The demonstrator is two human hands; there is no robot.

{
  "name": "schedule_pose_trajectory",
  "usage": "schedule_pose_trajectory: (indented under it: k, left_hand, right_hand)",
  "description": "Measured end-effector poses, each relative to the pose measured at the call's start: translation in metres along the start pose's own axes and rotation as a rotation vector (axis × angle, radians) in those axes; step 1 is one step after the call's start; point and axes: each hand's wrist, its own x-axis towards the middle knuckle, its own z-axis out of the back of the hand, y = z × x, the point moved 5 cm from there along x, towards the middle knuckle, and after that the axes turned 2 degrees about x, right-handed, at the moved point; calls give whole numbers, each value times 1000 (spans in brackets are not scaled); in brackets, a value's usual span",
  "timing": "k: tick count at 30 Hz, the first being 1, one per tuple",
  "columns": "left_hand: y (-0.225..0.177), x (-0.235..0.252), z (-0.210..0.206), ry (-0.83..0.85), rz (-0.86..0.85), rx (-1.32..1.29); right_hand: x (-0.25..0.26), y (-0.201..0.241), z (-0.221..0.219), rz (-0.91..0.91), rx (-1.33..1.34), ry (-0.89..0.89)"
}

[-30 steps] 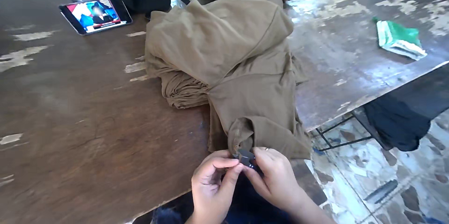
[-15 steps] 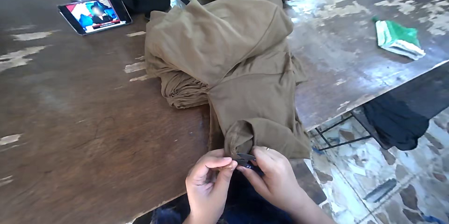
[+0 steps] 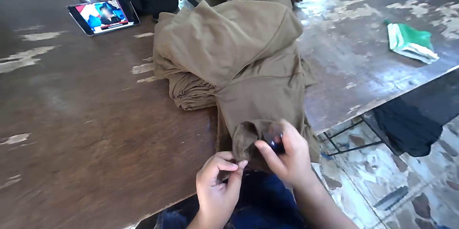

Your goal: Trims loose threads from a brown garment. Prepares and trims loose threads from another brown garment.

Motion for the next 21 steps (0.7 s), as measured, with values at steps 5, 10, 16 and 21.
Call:
schedule_pose_trajectory:
  k: [5, 10, 16, 21]
  left_hand:
    - [-8, 2, 14, 105, -184, 125]
    - [-1, 0, 28, 298, -113, 302]
    - [7, 0, 24, 332, 71, 192]
    - [7, -2, 22, 294, 95, 120]
  right_hand:
    - [7, -36, 15, -12, 474, -40]
    - [-16, -31, 37, -18, 557, 277]
    - [-43, -5, 10, 144, -137, 426]
    - [-44, 1, 2, 210, -318, 410]
